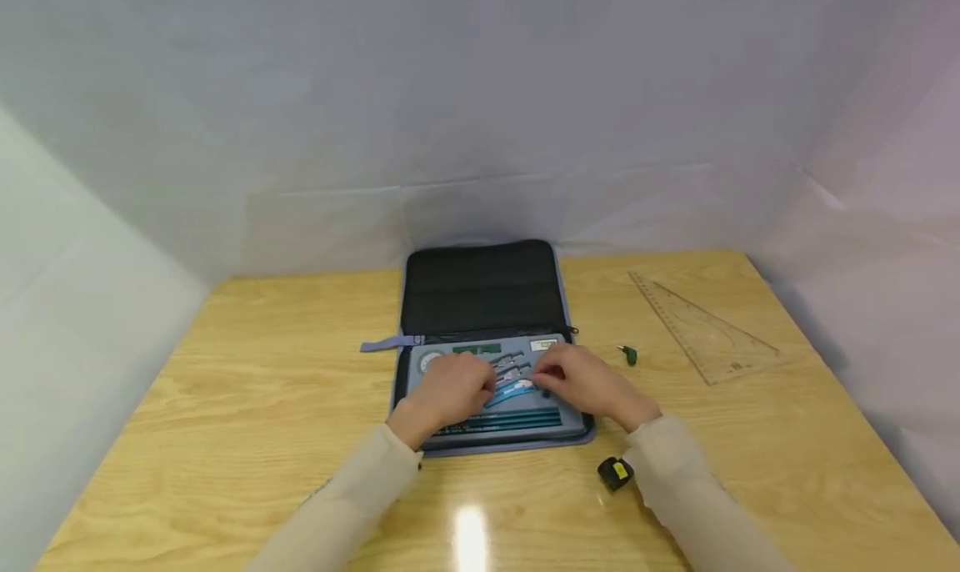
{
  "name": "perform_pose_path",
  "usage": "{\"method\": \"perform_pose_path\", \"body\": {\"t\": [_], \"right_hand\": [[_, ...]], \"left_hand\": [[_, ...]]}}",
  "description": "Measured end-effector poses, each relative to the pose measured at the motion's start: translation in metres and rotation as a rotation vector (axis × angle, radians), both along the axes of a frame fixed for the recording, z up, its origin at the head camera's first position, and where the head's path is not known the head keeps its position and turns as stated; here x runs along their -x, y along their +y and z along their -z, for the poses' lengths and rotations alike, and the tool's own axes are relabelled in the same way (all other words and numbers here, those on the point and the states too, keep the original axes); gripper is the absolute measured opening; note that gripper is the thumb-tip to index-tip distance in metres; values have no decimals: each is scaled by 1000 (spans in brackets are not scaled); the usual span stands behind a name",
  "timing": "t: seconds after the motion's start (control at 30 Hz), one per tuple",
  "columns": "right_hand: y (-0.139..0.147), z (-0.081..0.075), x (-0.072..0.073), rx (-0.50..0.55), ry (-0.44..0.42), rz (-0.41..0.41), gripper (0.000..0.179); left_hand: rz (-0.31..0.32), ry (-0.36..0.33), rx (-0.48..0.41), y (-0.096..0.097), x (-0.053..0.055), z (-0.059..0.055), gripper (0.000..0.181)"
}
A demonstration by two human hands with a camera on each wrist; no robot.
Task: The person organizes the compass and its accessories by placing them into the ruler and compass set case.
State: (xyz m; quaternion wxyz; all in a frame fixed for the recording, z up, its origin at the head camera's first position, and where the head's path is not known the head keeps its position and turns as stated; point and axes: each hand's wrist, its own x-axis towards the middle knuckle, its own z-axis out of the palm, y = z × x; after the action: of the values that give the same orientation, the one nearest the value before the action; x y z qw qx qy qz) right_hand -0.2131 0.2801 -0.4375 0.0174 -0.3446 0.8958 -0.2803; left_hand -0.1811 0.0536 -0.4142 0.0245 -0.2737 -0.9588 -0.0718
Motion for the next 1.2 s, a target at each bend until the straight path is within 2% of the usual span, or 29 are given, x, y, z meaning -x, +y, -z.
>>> {"method": "perform_pose_path", "body": {"t": [0.07,0.17,0.3,0.4,0.5,0.63,0.8,1.03,1.2], "right_hand": [[11,-2,-2,42,41,55,8],[30,-5,-4,72,80,176,12],[55,-6,-5,70,55,311,20],[70,-5,-8,65,-2,375,25],[81,-3,-11,62,-38,413,29],[90,-2,-11,62,-82,451,33],[87,-1,-3,48,-131,452,34],[83,0,2,31,-160,463,36],[81,-1,-1,5,-182,500,43]], "left_hand": [[-20,-47,-50,-3,1,-3,42],[-44,-52,-128,-5,2,-7,41],[-38,-4,-185,0,2,-9,21],[-4,-14,-151,8,3,-9,16],[32,-41,-127,16,3,-9,23],[61,-33,-113,23,6,-7,24],[87,-43,-83,29,9,-6,27],[181,-87,-40,42,12,-3,32],[180,-108,-28,48,14,-4,33]]}}
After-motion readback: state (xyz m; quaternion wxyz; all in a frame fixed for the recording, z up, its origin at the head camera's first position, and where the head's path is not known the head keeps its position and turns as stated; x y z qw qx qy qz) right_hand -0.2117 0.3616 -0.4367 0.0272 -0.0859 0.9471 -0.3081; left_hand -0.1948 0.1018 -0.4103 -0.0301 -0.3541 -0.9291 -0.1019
